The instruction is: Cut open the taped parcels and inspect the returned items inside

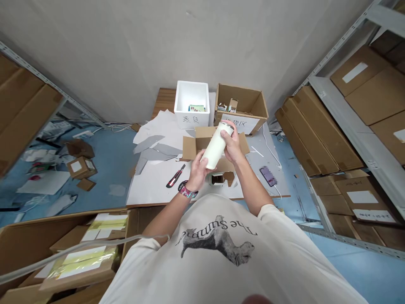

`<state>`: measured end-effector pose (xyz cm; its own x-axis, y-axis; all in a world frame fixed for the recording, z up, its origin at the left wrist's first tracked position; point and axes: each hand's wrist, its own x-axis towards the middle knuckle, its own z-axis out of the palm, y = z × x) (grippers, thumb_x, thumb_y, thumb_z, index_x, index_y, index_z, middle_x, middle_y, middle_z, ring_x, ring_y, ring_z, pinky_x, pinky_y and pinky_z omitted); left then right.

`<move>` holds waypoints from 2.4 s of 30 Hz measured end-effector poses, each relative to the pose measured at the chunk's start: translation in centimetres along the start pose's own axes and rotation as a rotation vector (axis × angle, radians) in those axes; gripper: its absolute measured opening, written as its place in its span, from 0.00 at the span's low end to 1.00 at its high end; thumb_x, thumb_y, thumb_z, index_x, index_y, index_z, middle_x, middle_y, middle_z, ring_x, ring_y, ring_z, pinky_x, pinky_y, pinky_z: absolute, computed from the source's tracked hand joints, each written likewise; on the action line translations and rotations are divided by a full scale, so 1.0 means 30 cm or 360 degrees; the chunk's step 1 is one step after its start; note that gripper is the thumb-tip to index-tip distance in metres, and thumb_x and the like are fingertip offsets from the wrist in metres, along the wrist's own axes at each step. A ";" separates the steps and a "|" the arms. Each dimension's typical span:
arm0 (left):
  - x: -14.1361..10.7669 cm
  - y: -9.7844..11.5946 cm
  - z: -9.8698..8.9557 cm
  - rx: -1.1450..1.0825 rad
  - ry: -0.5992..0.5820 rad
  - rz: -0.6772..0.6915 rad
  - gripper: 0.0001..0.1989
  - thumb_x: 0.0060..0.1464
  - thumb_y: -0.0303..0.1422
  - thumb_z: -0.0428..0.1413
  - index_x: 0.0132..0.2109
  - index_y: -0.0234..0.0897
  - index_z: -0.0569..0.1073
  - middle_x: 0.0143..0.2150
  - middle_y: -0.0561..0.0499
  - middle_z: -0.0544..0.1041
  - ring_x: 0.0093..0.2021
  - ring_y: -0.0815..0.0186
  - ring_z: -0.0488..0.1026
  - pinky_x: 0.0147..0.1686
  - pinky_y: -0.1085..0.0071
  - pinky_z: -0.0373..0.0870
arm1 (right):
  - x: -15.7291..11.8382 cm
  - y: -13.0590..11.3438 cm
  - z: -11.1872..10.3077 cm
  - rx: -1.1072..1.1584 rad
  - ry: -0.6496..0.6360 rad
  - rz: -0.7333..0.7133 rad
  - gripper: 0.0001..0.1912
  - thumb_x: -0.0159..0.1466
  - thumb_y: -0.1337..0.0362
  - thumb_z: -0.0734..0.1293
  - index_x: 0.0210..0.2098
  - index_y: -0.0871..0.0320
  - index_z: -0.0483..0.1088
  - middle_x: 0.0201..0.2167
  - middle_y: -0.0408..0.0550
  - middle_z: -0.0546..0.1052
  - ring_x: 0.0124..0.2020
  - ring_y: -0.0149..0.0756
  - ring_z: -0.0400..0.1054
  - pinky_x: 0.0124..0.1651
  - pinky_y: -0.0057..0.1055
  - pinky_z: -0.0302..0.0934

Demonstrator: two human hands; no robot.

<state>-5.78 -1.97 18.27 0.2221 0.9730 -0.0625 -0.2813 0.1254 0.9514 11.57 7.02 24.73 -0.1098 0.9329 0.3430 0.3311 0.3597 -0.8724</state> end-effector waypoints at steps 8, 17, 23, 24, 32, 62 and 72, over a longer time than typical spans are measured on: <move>-0.032 0.068 0.068 -0.0541 -0.0066 -0.0264 0.40 0.69 0.67 0.62 0.73 0.44 0.75 0.61 0.38 0.85 0.47 0.55 0.86 0.42 0.60 0.89 | 0.010 -0.033 -0.022 0.0711 -0.0254 0.0091 0.49 0.73 0.28 0.71 0.83 0.41 0.60 0.66 0.54 0.82 0.59 0.49 0.81 0.58 0.47 0.82; -0.022 0.102 0.077 -0.0862 -0.0033 -0.0388 0.41 0.66 0.60 0.69 0.72 0.39 0.75 0.57 0.37 0.87 0.42 0.59 0.86 0.38 0.66 0.86 | 0.023 -0.006 -0.019 0.0852 -0.0193 0.0101 0.52 0.68 0.27 0.76 0.83 0.37 0.61 0.68 0.53 0.81 0.59 0.52 0.81 0.55 0.48 0.83; -0.026 0.104 0.088 -0.0853 0.0027 -0.0310 0.40 0.67 0.55 0.70 0.76 0.43 0.71 0.63 0.39 0.86 0.48 0.56 0.88 0.45 0.63 0.89 | 0.019 -0.008 -0.026 0.0883 -0.0115 0.0137 0.52 0.66 0.29 0.79 0.81 0.38 0.63 0.69 0.52 0.81 0.62 0.52 0.80 0.56 0.47 0.84; -0.025 0.103 0.086 -0.0875 -0.0061 -0.0413 0.40 0.69 0.59 0.66 0.75 0.39 0.73 0.60 0.36 0.87 0.47 0.55 0.88 0.43 0.61 0.89 | 0.015 -0.008 -0.026 0.0963 -0.0140 0.0165 0.52 0.66 0.29 0.79 0.81 0.38 0.64 0.69 0.52 0.81 0.61 0.52 0.80 0.55 0.47 0.84; -0.027 0.075 0.105 -0.0182 0.0248 0.0135 0.44 0.61 0.60 0.73 0.75 0.45 0.72 0.71 0.37 0.81 0.66 0.43 0.82 0.58 0.51 0.87 | -0.019 0.008 -0.017 0.1182 -0.0018 0.0469 0.55 0.58 0.35 0.86 0.77 0.45 0.69 0.64 0.52 0.84 0.60 0.52 0.81 0.56 0.43 0.84; 0.022 0.123 -0.005 0.0974 0.0018 0.0311 0.45 0.52 0.51 0.80 0.72 0.44 0.77 0.63 0.42 0.84 0.58 0.50 0.84 0.61 0.54 0.82 | -0.337 0.099 -0.051 0.0274 -0.0503 0.0152 0.42 0.70 0.47 0.81 0.80 0.38 0.70 0.71 0.52 0.80 0.71 0.66 0.71 0.76 0.71 0.68; -0.136 0.080 -0.120 0.1364 0.0619 0.0515 0.26 0.60 0.42 0.71 0.62 0.40 0.82 0.44 0.51 0.82 0.32 0.68 0.66 0.35 0.68 0.71 | -0.623 0.348 -0.007 -0.0146 0.0179 0.0511 0.13 0.79 0.51 0.69 0.46 0.48 0.84 0.55 0.59 0.83 0.63 0.59 0.75 0.74 0.63 0.67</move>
<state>-10.73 -4.93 19.72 -0.1107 0.9506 0.2900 0.5291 -0.1907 0.8268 17.29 -6.66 9.28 0.1159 0.9886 0.0966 0.4151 0.0402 -0.9089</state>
